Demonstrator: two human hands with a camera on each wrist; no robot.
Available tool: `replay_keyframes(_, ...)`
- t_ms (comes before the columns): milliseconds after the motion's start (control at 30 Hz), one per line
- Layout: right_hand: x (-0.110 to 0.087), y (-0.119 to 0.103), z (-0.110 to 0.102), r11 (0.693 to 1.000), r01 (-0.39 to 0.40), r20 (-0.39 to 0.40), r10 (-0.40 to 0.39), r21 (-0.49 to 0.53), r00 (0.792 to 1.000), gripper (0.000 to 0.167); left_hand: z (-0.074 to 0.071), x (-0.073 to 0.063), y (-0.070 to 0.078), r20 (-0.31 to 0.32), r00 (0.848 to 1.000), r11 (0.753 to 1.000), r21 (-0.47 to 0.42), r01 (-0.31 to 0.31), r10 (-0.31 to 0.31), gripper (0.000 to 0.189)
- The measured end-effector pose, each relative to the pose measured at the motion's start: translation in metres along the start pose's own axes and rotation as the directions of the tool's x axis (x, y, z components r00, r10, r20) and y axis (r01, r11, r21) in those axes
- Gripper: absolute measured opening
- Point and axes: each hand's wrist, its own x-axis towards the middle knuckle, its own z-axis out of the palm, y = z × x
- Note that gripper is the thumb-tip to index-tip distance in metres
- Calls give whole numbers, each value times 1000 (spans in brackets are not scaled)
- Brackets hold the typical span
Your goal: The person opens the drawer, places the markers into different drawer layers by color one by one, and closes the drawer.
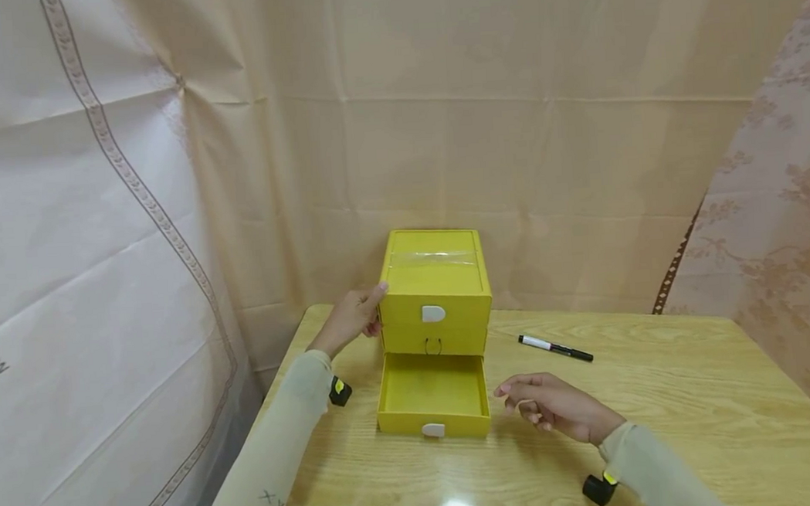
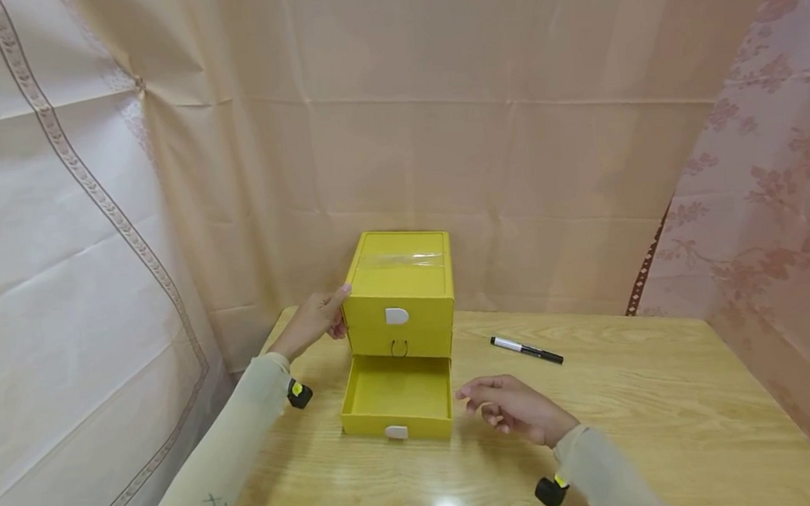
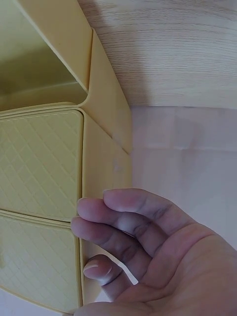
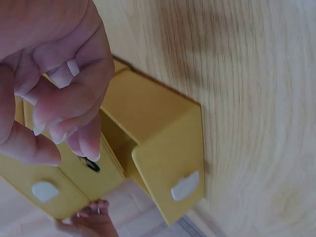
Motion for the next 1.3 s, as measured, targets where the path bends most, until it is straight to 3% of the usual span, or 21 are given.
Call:
replay_keyframes(400,3,12,-37,996,-1,-169,-14,-89,986,50,0,-1,1,6,1000,1000,2,9,-9,77)
replay_keyframes(800,0,17,-74,973,-16,-339,-64,-228,939,50,0,-2,1,8,1000,1000,6,8,-8,80)
replay_keyframes(933,1,21,-85,962,-26,-419,-93,-270,903,46,0,-2,2,5,1000,1000,9,1,-1,79)
replay_keyframes(1167,6,30,-104,962,-60,-574,-108,-266,812,50,0,-2,3,5,1000,1000,10,-5,5,79)
replay_keyframes(1300,8,31,-111,934,-113,-626,-133,-338,769,45,1,-2,1,0,1000,1000,8,0,0,79)
